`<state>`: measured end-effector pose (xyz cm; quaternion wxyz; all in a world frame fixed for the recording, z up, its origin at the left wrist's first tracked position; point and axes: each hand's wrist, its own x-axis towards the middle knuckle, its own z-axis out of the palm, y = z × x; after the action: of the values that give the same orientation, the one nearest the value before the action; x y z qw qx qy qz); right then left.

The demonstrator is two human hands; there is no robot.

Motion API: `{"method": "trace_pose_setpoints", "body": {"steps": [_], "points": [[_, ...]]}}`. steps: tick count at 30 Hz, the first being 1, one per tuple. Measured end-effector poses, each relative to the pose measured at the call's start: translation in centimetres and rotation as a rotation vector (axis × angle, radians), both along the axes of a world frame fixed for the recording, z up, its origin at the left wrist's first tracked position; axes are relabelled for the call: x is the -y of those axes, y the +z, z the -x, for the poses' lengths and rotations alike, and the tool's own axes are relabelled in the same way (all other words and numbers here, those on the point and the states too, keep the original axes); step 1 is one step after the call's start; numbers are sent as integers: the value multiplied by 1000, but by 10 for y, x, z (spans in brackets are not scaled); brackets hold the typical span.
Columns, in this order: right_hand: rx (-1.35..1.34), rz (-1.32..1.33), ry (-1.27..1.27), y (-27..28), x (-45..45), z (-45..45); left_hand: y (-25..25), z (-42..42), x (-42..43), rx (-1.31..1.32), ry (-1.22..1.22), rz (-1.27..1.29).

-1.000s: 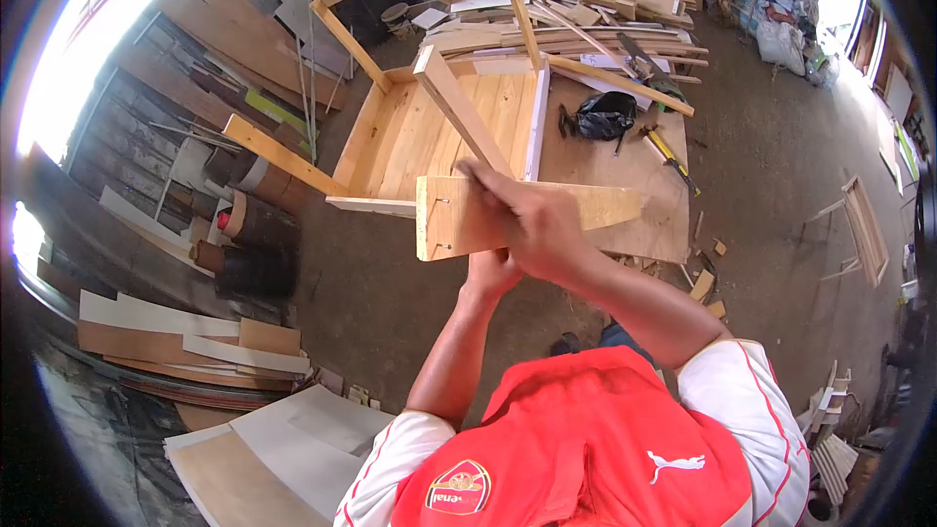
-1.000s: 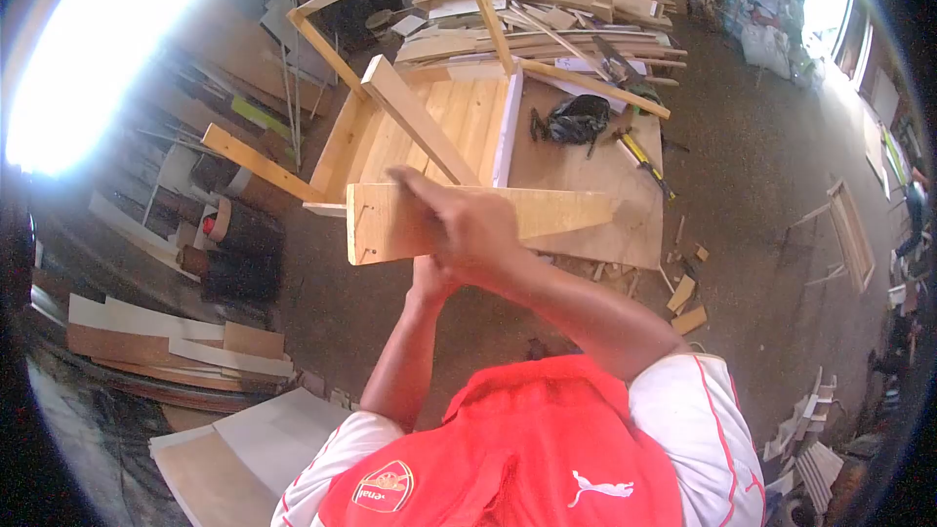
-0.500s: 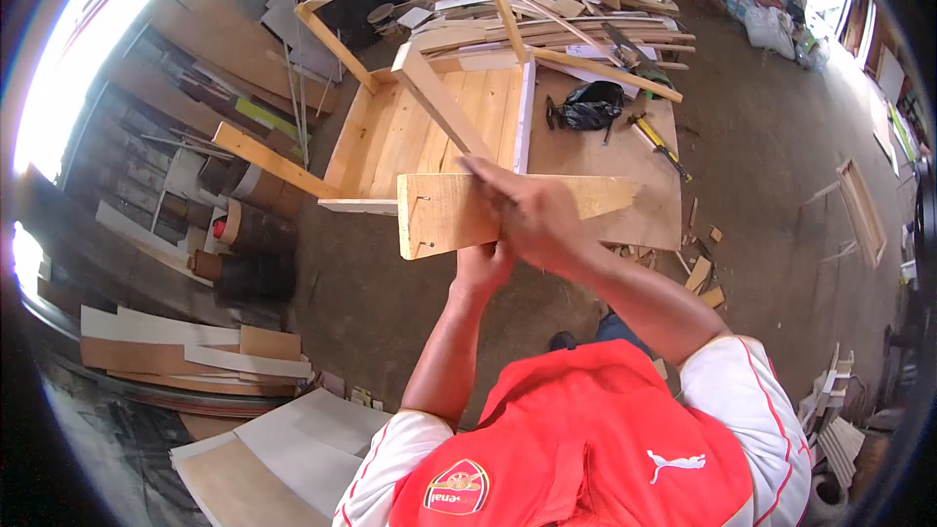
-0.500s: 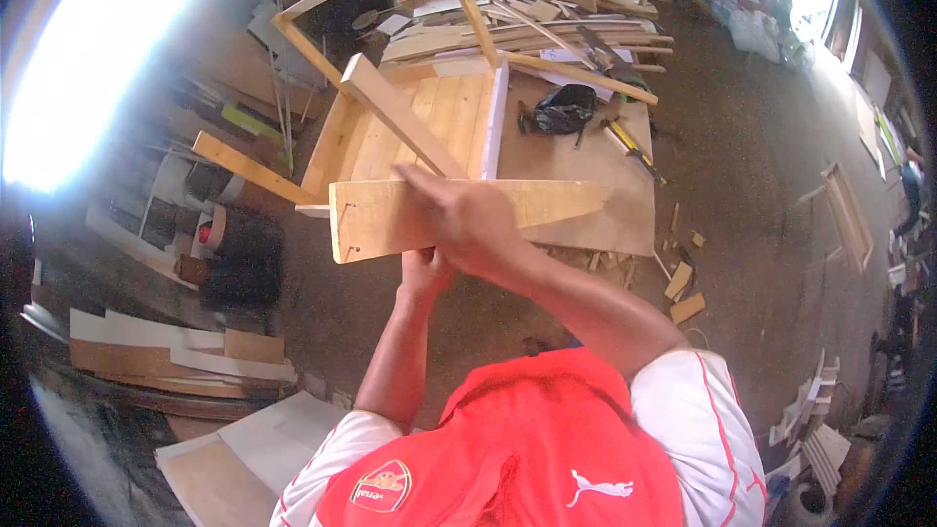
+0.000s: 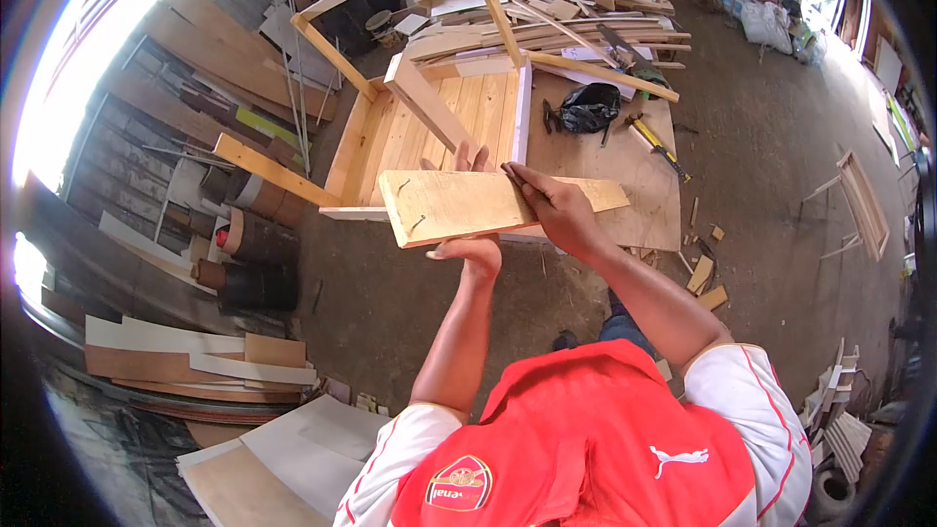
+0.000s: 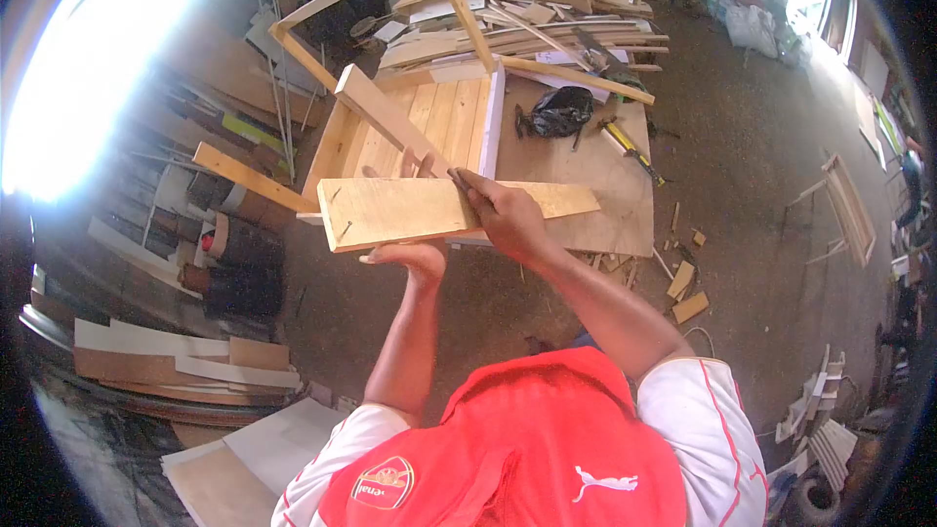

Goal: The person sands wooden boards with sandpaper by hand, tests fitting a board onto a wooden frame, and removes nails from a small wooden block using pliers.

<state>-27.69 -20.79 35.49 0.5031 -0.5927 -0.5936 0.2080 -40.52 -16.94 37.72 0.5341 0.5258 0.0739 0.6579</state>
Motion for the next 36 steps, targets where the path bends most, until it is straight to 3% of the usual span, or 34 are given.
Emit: {"method": "trace_pose_setpoints", "body": {"steps": [2,4,8,12,15,16,20,24,25,27,29,31,32,36], "points": [[0,-10,-8,0,-2,0,-1,-3,-11,169,-58,-7],[33,13,5,9,2,1,-17,5,-27,159,-19,81],[21,177,30,51,27,22,-23,-10,-35,387,-159,99],[31,-318,-20,61,42,46,-24,-18,-27,376,-43,110],[27,-143,-55,42,44,38,-14,-21,-21,304,83,90],[51,-182,-93,43,45,41,-14,-20,-22,300,99,12],[-5,-463,41,85,55,70,-30,-17,-32,418,-58,124],[47,-329,-77,47,46,54,-29,-6,-39,431,-172,78],[34,-310,-76,42,44,54,-10,-14,-24,375,7,72],[4,-259,-87,34,47,52,-18,-9,-27,354,-24,34],[5,-259,-26,66,58,69,-34,-8,-35,362,-56,150],[-22,-394,-7,81,59,75,-35,-13,-34,432,-215,-6],[-11,-482,-21,67,51,71,-34,-12,-32,413,-178,-4],[9,-246,-176,0,42,38,-20,-6,-24,265,100,153]]}}
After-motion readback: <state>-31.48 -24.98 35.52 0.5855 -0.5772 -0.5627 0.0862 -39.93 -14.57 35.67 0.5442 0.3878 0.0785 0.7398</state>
